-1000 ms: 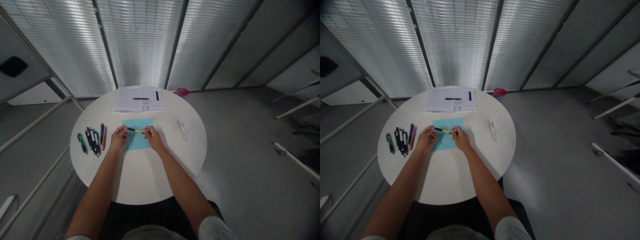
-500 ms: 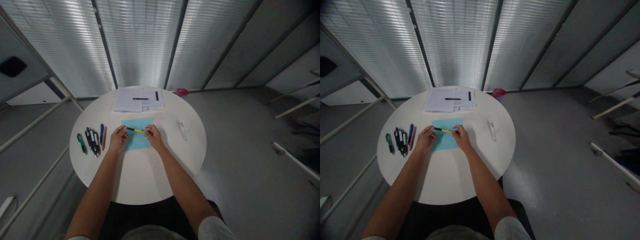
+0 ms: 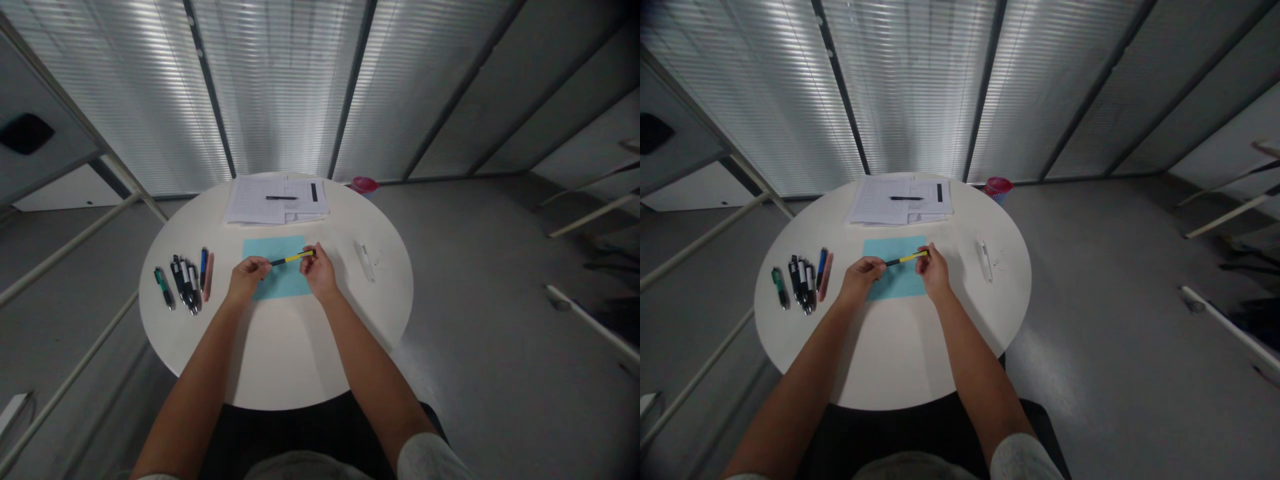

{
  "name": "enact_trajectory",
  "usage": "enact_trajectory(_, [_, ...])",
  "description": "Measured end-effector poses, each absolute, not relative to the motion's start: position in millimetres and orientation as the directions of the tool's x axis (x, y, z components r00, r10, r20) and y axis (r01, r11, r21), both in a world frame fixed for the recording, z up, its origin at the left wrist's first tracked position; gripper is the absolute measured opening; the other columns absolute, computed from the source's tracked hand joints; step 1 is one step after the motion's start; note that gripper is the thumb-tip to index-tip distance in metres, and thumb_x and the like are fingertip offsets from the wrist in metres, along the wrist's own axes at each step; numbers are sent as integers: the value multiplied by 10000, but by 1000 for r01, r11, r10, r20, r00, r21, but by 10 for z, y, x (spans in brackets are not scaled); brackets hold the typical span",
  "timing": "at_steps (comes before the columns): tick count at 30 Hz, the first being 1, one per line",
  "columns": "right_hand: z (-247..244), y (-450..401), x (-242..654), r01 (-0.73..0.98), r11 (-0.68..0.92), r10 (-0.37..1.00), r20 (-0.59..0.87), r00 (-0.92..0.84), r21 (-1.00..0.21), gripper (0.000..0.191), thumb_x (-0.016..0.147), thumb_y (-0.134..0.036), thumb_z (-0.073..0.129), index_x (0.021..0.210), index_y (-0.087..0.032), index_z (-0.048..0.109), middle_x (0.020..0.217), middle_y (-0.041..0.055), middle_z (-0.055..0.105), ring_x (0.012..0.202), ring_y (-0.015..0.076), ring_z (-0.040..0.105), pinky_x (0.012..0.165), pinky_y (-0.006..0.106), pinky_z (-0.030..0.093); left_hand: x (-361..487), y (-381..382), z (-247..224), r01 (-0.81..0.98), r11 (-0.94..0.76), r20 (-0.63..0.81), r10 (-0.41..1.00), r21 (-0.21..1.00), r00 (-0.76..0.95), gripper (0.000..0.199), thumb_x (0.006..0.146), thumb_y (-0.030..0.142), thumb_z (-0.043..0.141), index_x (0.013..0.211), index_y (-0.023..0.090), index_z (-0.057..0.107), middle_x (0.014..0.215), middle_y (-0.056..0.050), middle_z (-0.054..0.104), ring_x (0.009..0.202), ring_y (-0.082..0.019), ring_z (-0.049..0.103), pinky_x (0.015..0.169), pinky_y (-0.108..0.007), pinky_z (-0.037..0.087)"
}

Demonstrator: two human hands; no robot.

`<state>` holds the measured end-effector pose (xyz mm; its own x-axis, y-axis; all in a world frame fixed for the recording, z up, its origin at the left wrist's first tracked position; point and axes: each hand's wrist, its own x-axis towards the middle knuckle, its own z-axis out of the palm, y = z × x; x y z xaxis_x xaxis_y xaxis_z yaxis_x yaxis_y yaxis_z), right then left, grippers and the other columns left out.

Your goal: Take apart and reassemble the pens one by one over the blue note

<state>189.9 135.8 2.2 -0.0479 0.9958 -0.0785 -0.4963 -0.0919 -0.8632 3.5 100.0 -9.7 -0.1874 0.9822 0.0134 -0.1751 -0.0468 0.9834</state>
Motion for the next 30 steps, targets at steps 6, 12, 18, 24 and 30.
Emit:
enact_trajectory(6, [61,1360,1942,-475,-157,985,-104,-136,-866,518,845,-733,352,810,-245,524,755,26,598,755,195,616,635,317,500,107,968,-137,22,-38,40,997,999,-61,227,581,273,864,746,180,738,580,10,569,513,-87,421,478,-222,276])
enact_trajectory(12, [86,1335,2026,-508,-129,986,-57,-156,-852,527,857,-734,323,682,-246,416,586,-19,431,553,158,459,551,306,437,68,935,-42,-76,-62,61,998,995,-4,206,686,312,795,825,164,761,721,-53,660,608,-131,510,562,-252,367])
enact_trajectory(18, [47,1350,2148,-640,-150,984,-54,-168,-754,400,857,-557,384,609,-244,364,516,-68,240,428,108,140,399,244,177,0,966,-45,-242,-43,35,999,969,-37,232,716,338,745,849,148,756,786,-75,662,588,-117,512,560,-258,361])
enact_trajectory(24, [150,1291,2110,-637,-124,989,-47,-137,-761,391,844,-593,400,678,-240,425,585,-41,354,453,105,226,393,238,215,-10,968,-39,-350,-26,16,999,936,-31,239,706,315,755,849,124,750,738,-78,641,613,-120,534,571,-251,382])
enact_trajectory(30, [189,1304,2003,-599,-137,990,-98,-97,-789,361,791,-532,596,666,-235,434,552,-55,337,452,99,358,370,206,277,-27,988,-51,-411,-15,-6,999,911,-50,225,702,309,763,845,137,745,721,-74,638,601,-121,534,558,-251,394])
